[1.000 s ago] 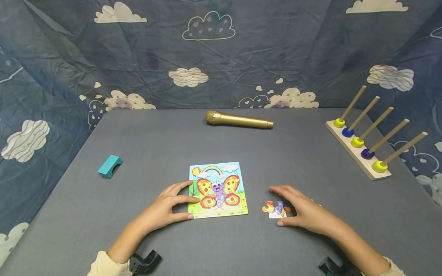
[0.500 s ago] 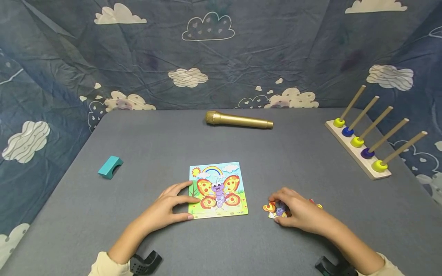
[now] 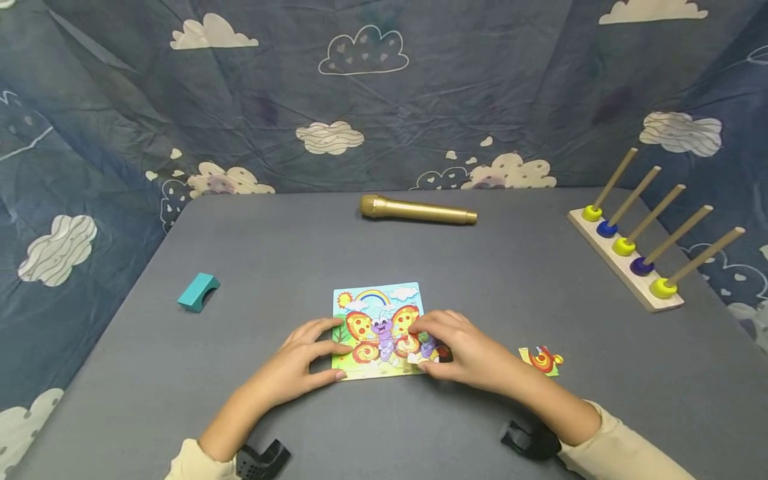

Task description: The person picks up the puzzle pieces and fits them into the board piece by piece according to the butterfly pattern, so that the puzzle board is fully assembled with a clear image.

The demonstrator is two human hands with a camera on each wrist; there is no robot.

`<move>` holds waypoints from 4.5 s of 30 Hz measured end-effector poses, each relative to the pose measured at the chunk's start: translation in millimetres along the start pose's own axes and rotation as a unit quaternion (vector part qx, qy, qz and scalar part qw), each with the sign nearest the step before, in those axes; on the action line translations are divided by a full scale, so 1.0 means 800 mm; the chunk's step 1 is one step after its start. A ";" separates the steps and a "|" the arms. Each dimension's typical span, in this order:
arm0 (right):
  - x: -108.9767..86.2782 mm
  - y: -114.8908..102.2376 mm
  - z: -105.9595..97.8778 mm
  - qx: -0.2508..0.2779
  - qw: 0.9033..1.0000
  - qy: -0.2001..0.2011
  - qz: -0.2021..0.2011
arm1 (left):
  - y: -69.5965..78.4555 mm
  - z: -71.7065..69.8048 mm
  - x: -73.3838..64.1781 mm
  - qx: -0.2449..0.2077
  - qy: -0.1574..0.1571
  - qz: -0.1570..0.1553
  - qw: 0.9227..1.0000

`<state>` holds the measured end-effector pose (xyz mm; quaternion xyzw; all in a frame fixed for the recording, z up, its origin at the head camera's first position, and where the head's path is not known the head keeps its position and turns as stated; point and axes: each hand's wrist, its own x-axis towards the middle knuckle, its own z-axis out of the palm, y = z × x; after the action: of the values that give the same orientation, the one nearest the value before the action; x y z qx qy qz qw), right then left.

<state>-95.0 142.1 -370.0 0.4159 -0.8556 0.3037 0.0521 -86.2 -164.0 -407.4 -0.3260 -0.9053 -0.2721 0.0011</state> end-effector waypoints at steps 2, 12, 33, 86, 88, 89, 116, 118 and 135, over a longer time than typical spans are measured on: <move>0.008 -0.001 0.009 0.005 1.000 -0.005 -0.004 | 0.002 0.006 0.005 0.008 0.005 0.015 1.000; 0.039 0.001 0.047 0.031 0.996 -0.082 0.016 | 0.015 0.014 0.009 0.029 0.012 0.041 0.999; 0.041 0.002 0.057 0.041 0.993 -0.097 0.057 | 0.010 0.015 0.002 0.029 0.003 0.063 0.998; -0.165 0.090 -0.076 0.017 0.976 -0.017 0.216 | 0.004 0.015 0.007 0.016 0.002 0.058 0.998; -0.165 0.090 -0.076 0.002 0.978 -0.015 0.209 | 0.004 0.015 0.006 0.018 0.005 0.059 0.998; -0.165 0.090 -0.075 -0.004 0.978 -0.014 0.206 | 0.005 0.014 0.006 0.018 0.006 0.060 0.998; -0.109 0.039 -0.051 -0.057 0.990 0.059 0.116 | 0.012 0.008 0.000 0.040 0.009 0.049 0.998; -0.092 0.029 -0.043 -0.035 0.993 0.062 0.095 | 0.014 0.005 0.000 0.054 0.017 0.057 0.997; -0.001 0.021 0.013 -0.004 0.996 -0.083 0.033 | 0.037 0.019 0.022 0.082 -0.010 0.077 0.994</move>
<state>-105.0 144.7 -387.1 0.4112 -0.8712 0.2666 -0.0271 -79.5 -127.3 -402.2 -0.3966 -0.8965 -0.1933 0.0398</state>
